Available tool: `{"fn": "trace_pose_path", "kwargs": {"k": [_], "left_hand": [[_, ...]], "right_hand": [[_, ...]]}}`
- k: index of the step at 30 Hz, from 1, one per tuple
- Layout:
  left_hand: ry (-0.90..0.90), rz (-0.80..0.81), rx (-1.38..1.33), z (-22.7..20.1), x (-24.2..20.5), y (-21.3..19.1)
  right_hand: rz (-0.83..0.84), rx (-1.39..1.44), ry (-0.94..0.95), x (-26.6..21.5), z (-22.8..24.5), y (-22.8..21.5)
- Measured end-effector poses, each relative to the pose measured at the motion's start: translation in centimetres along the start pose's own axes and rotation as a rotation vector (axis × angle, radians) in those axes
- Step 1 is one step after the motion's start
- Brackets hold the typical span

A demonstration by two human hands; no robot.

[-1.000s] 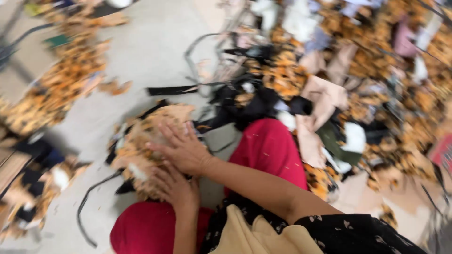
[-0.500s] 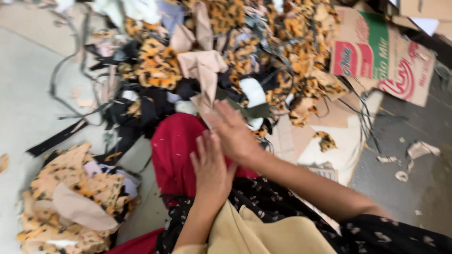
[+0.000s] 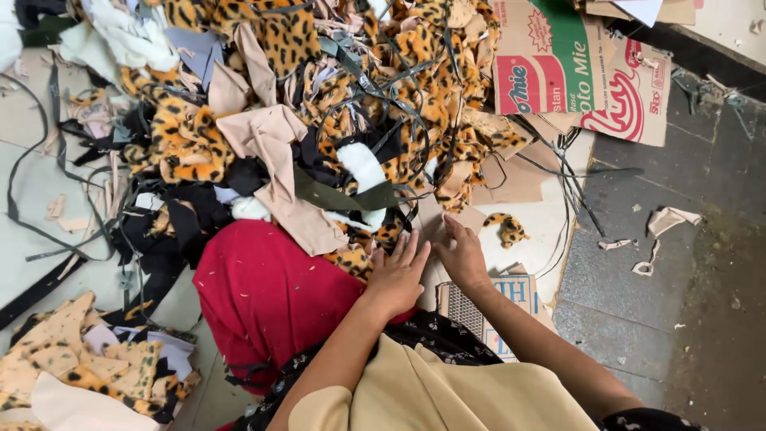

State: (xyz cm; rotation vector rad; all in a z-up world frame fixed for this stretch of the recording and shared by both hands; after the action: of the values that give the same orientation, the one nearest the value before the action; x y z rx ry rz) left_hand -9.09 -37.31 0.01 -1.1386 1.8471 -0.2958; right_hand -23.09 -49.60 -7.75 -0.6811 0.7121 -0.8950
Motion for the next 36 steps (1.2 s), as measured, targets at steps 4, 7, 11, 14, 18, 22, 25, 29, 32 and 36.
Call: {"fn": "trace_pose_path", "kwargs": {"k": [4,7,11,14,18,22,25,29,32,36], "left_hand": [[-0.032,0.026,-0.081,1.2,0.8,0.5],[-0.045,0.038,-0.17,1.5,0.6,-0.4],[0.024,-0.016,-0.572,0.5,-0.9,-2.9],[0.048,-0.066,-0.79,-0.3,-3.9,-6.0],[0.087,-0.206,-0.936,1.5,-6.3,-7.4],[0.094,-0.307,-1.044,3.7,-8.7,-6.9],[0.083,-0.428,-1.165,5.7,-10.7,-5.0],[0.017,-0.604,-1.451,6.7,-14.3,-4.6],[0.042,-0.668,-1.615,6.8,-15.1,-3.9],[0.074,-0.697,-1.708,7.3,-14.4,-3.6]], "right_hand": [[0.066,0.112,0.139,0.1,2.2,-1.4],[0.199,0.195,0.25,0.5,2.5,-1.5],[0.246,0.07,0.025,-1.1,5.2,-3.0],[0.268,0.047,-0.087,-2.9,7.8,-4.8],[0.241,0.27,-0.117,-3.2,6.4,-5.1],[0.25,0.333,-0.163,-2.9,7.2,-6.3],[0.234,0.368,-0.095,-2.2,5.4,-5.5],[0.322,0.479,0.108,1.2,4.3,-5.7],[0.163,0.259,0.088,3.0,4.8,-7.8],[0.172,-0.055,0.166,5.7,-3.7,-4.6]]}}
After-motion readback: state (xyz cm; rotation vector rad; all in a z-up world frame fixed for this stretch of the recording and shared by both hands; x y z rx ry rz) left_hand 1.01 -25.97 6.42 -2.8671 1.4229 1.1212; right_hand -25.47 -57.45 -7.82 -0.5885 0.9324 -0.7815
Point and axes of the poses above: each hand's wrist, its own x-axis towards the middle knuckle, its own y-axis out of the palm, z = x × y, the point moved 5 cm from there along x, towards the middle knuckle, and after that the axes turned 4 degrees about x, right-handed, at the moved point
